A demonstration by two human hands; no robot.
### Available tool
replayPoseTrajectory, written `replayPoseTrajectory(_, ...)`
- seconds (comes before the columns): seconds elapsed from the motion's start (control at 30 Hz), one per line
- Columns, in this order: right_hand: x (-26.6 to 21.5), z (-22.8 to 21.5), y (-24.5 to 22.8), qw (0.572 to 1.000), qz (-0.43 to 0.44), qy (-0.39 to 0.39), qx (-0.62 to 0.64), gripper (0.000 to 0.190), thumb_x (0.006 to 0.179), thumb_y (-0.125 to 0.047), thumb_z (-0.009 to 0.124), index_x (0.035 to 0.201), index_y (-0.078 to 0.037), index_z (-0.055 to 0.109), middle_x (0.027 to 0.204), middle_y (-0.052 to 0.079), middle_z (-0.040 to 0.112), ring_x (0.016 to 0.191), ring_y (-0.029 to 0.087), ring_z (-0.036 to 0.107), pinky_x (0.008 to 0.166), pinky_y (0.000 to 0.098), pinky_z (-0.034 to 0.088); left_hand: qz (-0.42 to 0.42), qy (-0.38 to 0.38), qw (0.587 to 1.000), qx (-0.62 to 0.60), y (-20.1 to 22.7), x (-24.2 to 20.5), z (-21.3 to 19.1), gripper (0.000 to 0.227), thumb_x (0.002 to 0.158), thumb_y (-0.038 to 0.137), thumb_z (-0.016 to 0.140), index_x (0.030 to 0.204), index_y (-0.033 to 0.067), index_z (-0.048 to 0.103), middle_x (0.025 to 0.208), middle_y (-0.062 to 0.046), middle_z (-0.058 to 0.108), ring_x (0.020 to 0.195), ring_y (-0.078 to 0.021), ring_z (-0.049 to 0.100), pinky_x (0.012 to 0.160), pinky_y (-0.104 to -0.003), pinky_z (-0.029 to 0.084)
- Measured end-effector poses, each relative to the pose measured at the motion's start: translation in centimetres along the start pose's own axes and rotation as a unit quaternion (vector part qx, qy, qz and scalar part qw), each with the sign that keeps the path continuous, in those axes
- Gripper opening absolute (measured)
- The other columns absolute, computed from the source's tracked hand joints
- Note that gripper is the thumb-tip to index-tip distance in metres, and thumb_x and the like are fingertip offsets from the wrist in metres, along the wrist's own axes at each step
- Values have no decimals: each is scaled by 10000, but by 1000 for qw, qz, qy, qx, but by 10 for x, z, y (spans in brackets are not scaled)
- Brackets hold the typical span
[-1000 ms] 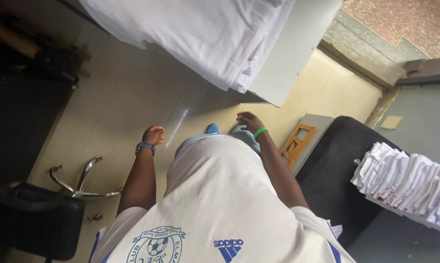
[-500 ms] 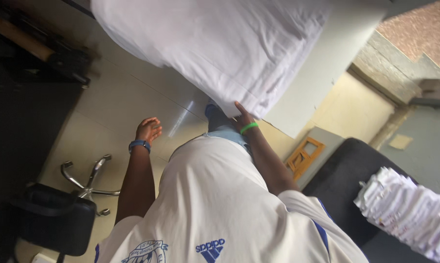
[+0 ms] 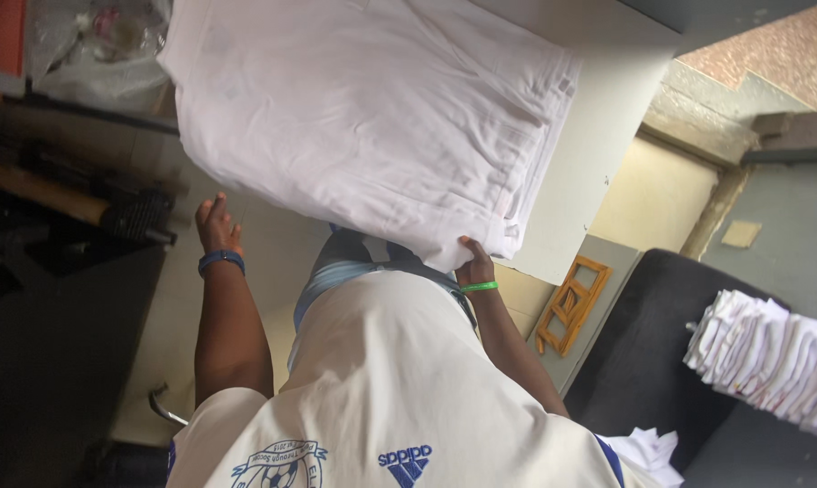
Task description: The person folds white collared shirts one by one on a table and stacks them in a pile on a shelf.
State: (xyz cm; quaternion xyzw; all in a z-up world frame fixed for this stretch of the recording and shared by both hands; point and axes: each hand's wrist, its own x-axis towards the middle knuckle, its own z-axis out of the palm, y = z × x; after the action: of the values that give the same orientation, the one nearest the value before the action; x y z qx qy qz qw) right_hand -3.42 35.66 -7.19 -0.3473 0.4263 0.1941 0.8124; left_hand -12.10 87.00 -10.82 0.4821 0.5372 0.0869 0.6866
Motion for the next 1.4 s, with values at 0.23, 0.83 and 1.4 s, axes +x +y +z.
replayPoseTrajectory(0.23, -35, 36, 20, 978, -100, 117, 139, 366, 710, -114, 766, 1056, -9, 708, 987, 156, 759, 866, 349, 734, 847, 489, 573, -9, -139, 989, 53, 78, 32, 31, 1029, 1024, 484, 856, 1652, 138, 118, 1728, -166, 105, 1587, -406, 46, 1268, -626, -24)
replayPoseTrajectory(0.83, -2, 8, 49, 952, -219, 148, 153, 437, 724, -115, 807, 1138, 4, 734, 1037, 208, 781, 903, 394, 780, 922, 492, 596, -44, -129, 986, 95, 64, 80, 38, 906, 838, 401, 961, 1486, 31, 447, 1418, -201, 507, 1341, -346, 482, 1028, -401, 360)
replayPoseTrajectory(1.4, -39, 59, -6, 951, -258, 160, 56, 574, 818, -143, 902, 1334, -68, 661, 1269, 173, 726, 1188, 337, 711, 1062, 460, 558, 51, -302, 939, 158, 220, 5, 114, 664, 739, 21, 910, 1346, 71, 647, 1267, -139, 603, 1247, -222, 501, 1115, -544, 346)
